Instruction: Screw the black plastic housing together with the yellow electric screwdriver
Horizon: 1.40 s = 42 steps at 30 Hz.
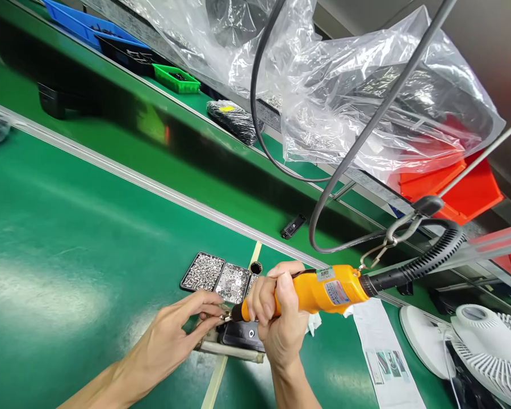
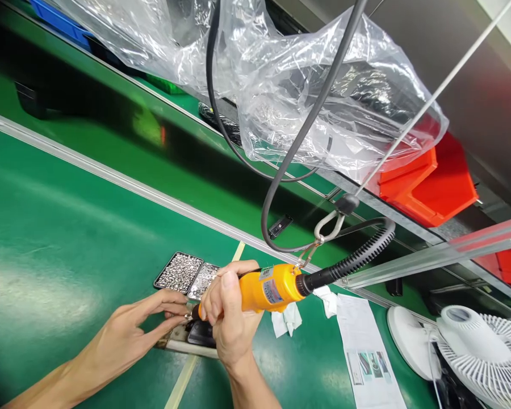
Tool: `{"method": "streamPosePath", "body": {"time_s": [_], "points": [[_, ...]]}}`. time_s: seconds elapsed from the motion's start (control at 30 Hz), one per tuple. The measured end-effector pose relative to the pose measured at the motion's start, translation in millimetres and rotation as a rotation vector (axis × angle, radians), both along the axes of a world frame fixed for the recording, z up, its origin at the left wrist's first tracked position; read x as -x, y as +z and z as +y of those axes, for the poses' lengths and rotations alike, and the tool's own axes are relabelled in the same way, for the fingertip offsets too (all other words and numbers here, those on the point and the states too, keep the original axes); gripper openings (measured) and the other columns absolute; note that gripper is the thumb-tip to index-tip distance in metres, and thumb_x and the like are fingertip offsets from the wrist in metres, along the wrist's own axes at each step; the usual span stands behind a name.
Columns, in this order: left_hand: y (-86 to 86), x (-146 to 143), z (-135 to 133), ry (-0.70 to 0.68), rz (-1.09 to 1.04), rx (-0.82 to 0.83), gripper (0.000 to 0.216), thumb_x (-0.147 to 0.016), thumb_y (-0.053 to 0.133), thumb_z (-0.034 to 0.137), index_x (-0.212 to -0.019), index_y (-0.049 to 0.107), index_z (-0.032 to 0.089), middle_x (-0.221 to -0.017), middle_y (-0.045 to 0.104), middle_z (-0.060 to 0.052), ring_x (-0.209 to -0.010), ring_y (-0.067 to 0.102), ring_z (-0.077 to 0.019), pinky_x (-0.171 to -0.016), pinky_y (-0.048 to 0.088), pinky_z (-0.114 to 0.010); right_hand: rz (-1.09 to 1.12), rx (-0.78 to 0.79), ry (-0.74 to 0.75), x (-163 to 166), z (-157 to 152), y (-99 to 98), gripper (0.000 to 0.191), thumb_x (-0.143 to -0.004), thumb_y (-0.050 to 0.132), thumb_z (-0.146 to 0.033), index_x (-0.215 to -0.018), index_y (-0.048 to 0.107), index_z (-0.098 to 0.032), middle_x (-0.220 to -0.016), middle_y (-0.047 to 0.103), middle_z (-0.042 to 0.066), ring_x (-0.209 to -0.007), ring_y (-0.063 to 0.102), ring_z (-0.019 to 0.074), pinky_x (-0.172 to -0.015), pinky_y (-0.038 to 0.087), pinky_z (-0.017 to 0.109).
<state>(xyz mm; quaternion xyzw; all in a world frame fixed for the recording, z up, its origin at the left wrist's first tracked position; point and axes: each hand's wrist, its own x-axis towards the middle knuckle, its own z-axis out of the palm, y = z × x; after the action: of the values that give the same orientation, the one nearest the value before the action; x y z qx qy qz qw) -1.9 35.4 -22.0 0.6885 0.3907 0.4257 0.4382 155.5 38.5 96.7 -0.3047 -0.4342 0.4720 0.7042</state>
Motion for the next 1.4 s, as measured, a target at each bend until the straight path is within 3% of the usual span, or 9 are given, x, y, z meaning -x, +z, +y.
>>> {"method": "streamPosePath", "body": {"time_s": [0.3,0.57,0.83,1.03,1.2,1.4], "points": [[-0.8,-11,-6,-0.039,-0.018,-0.119,0.019,-0.103,0.056,0.019,-0.118,0.063,0.028,-0.103,0.072,0.001,-0.094,0.075,-0.0128,-0.088,0.062,-0.020,-0.054,0.004,-0.003,-1,-2,-8.8,0.012,-0.107,0.056,-0.032,-0.096,0.059,-0.026,-0.053,0.035,-0.012,-0.040,0.028,0.0051,-0.043,0.038,0.015],[-3.2,-15,5,-0.209,-0.090,0.082,0.024,-0.107,0.048,0.025,-0.124,0.063,0.029,-0.109,0.073,-0.001,-0.098,0.076,-0.0167,-0.088,0.064,-0.025,-0.067,0.084,0.002,-9,3,-8.7,0.015,-0.105,0.059,-0.034,-0.094,0.058,-0.024,-0.051,0.035,-0.013,-0.038,0.029,0.0055,-0.041,0.039,0.016],[4.2,-24,23,-0.248,-0.075,0.015,0.032,-0.108,0.046,0.021,-0.129,0.068,0.030,-0.107,0.071,-0.003,-0.096,0.072,-0.0158,-0.087,0.059,-0.026,-0.079,0.094,-0.042,-17,11,-8.8,0.018,-0.104,0.059,-0.036,-0.092,0.056,-0.024,-0.050,0.034,-0.013,-0.038,0.028,0.0053,-0.040,0.039,0.017],[-5.0,-22,24,-0.117,0.001,-0.129,0.035,-0.104,0.057,0.025,-0.138,0.064,0.033,-0.123,0.068,-0.005,-0.115,0.065,-0.0199,-0.100,0.057,-0.032,-0.146,0.056,-0.172,-33,31,-11.4,0.021,-0.103,0.063,-0.037,-0.091,0.053,-0.023,-0.051,0.035,-0.013,-0.039,0.029,0.0047,-0.040,0.037,0.017],[-21.4,-18,14,-0.143,0.073,-0.186,0.044,-0.097,0.070,0.037,-0.141,0.062,0.035,-0.132,0.071,-0.004,-0.125,0.063,-0.0235,-0.107,0.058,-0.039,-0.187,0.038,-0.335,-51,70,-30.4,0.025,-0.098,0.071,-0.039,-0.093,0.052,-0.022,-0.051,0.038,-0.014,-0.038,0.034,0.0050,-0.040,0.038,0.018],[-32.6,-24,-1,-0.173,0.110,-0.213,0.063,-0.086,0.082,0.048,-0.143,0.061,0.032,-0.143,0.067,-0.008,-0.137,0.055,-0.0331,-0.116,0.052,-0.054,-0.204,0.082,-0.378,-56,104,-66.2,0.037,-0.090,0.078,-0.046,-0.093,0.049,-0.023,-0.050,0.040,-0.015,-0.036,0.034,0.0052,-0.037,0.037,0.019]]}}
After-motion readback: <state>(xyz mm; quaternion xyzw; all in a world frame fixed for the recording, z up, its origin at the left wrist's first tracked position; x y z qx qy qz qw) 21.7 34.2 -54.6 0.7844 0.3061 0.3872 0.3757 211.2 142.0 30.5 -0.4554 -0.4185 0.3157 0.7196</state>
